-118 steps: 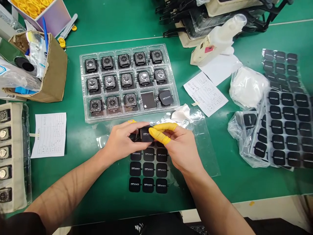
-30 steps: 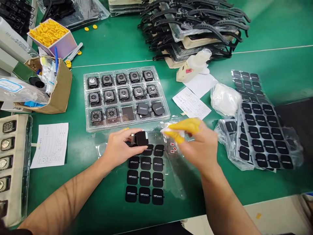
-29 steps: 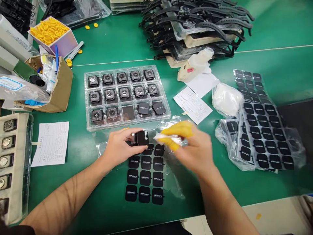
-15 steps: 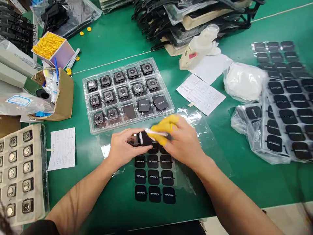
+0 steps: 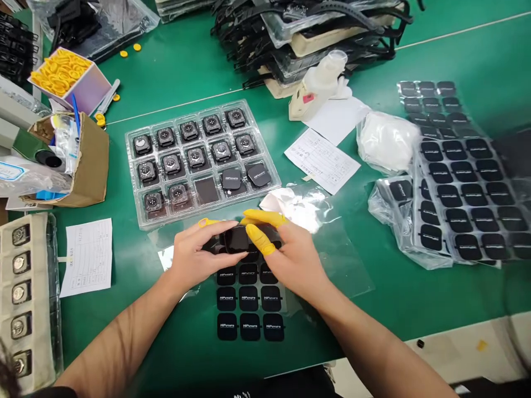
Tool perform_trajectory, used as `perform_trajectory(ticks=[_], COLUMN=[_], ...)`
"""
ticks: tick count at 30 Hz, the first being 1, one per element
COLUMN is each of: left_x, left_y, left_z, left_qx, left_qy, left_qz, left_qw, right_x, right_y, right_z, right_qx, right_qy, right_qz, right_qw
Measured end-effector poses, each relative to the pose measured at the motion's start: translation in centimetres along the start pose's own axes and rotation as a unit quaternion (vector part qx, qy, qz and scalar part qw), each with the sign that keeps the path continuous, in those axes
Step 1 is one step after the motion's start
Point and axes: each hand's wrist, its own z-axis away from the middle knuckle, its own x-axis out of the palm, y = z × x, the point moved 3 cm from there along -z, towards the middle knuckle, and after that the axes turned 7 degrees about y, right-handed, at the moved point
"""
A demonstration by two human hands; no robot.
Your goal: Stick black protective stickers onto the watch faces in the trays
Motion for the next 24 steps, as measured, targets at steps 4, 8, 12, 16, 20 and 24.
perform_trajectory(ticks=[4,8,12,16,20,24], left_x=[0.0,0.1,0.0,0.1,0.1,0.1], left_y=[-0.1,-0.2,-0.1,0.0,0.1,-0.1], left_z=[-0.1,0.0,0.0,0.0,-0.1,-0.4], left_qx=[0.054,0.054,0.064,0.070,0.092,0.069], left_qy=[0.032,0.043,0.047,0.045,0.011,-0.091], left_qz=[0.021,0.031,0.036,0.035,0.051,0.104], left_qw=[0.998,0.997,0.996,0.996,0.994,0.988], right_x=[0.0,-1.1,-1.0,-0.3,-0.3,-0.4], right_y=[0.7,1.2,0.6,0.0,0.1,0.3], right_z=[-0.7,-1.3,-1.0,-0.8,-1.0,-1.2], right_qx=[0.079,0.076,-0.009,0.001,0.061,0.031], right_qy=[-0.092,-0.077,-0.056,-0.085,-0.074,-0.064], right_qz=[-0.092,-0.056,0.016,0.010,-0.020,-0.014], right_qw=[0.988,0.993,0.998,0.996,0.995,0.997])
